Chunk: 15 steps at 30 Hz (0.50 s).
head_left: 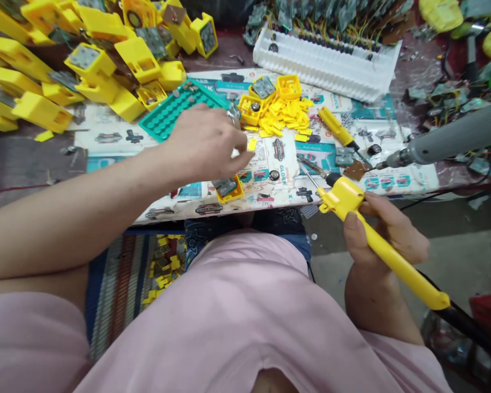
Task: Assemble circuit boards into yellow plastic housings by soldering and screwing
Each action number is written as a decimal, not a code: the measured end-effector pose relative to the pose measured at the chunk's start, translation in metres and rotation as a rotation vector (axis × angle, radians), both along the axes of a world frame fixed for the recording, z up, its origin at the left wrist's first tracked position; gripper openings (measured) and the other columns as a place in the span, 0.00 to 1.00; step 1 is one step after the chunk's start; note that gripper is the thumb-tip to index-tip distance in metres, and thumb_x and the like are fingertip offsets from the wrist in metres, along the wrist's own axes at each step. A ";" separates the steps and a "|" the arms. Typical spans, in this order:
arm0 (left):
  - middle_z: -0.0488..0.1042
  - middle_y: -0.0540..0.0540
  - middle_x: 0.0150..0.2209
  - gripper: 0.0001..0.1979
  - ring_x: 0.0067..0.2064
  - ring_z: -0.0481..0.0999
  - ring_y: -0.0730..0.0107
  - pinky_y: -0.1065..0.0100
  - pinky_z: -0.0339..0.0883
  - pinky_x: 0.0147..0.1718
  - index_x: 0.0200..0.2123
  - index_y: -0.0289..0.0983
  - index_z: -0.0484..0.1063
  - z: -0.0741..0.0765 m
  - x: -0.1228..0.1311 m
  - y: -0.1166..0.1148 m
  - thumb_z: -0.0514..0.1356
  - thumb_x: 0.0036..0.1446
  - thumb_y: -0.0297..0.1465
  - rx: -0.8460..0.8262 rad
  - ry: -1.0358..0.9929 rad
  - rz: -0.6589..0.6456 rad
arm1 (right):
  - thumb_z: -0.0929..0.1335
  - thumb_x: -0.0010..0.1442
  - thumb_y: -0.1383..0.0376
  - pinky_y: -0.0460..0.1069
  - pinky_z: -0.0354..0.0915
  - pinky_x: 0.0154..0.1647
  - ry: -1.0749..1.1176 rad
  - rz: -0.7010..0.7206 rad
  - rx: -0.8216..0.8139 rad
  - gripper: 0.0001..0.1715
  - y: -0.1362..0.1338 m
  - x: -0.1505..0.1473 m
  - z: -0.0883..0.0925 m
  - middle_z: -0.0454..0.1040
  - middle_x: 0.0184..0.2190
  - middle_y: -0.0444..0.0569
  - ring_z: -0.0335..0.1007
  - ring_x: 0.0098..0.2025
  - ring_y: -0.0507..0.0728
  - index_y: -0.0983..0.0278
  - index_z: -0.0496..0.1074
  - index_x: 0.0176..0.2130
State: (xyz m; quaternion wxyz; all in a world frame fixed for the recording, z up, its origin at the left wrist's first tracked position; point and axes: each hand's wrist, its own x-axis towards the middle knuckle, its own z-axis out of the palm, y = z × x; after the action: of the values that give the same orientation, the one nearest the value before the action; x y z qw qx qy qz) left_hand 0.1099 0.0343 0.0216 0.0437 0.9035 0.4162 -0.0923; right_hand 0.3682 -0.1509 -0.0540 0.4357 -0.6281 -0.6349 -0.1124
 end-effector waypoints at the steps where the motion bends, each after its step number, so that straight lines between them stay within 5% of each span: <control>1: 0.79 0.42 0.44 0.22 0.53 0.75 0.49 0.53 0.64 0.53 0.40 0.40 0.81 -0.001 0.003 -0.002 0.50 0.62 0.44 -0.045 0.057 -0.001 | 0.72 0.58 0.59 0.47 0.75 0.32 -0.021 0.028 0.077 0.20 0.003 -0.004 0.003 0.83 0.34 0.43 0.80 0.31 0.54 0.58 0.76 0.51; 3: 0.79 0.44 0.40 0.21 0.50 0.78 0.51 0.58 0.67 0.48 0.39 0.40 0.81 -0.007 0.009 -0.001 0.53 0.58 0.45 -0.143 0.128 -0.010 | 0.73 0.58 0.61 0.47 0.74 0.29 -0.052 0.112 0.144 0.23 0.006 -0.014 0.010 0.83 0.34 0.44 0.79 0.29 0.54 0.59 0.75 0.53; 8: 0.81 0.48 0.36 0.17 0.44 0.79 0.60 0.70 0.66 0.38 0.40 0.41 0.80 -0.022 0.013 0.006 0.55 0.53 0.40 -0.240 0.097 0.040 | 0.75 0.56 0.67 0.48 0.76 0.30 -0.080 0.299 0.022 0.29 0.009 -0.034 0.020 0.83 0.35 0.46 0.79 0.29 0.55 0.60 0.72 0.56; 15: 0.83 0.48 0.37 0.17 0.42 0.80 0.63 0.70 0.66 0.38 0.39 0.41 0.82 -0.019 0.014 0.003 0.56 0.52 0.38 -0.301 0.023 0.073 | 0.75 0.55 0.67 0.46 0.75 0.32 -0.227 0.405 0.036 0.27 0.019 -0.043 0.024 0.82 0.30 0.45 0.78 0.28 0.53 0.64 0.71 0.54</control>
State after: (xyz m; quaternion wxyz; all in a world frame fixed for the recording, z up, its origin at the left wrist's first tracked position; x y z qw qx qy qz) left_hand 0.1238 0.0375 0.0022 0.1773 0.8699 0.4307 -0.1622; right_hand 0.3254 -0.1321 -0.0299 0.3864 -0.4634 -0.7907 -0.1038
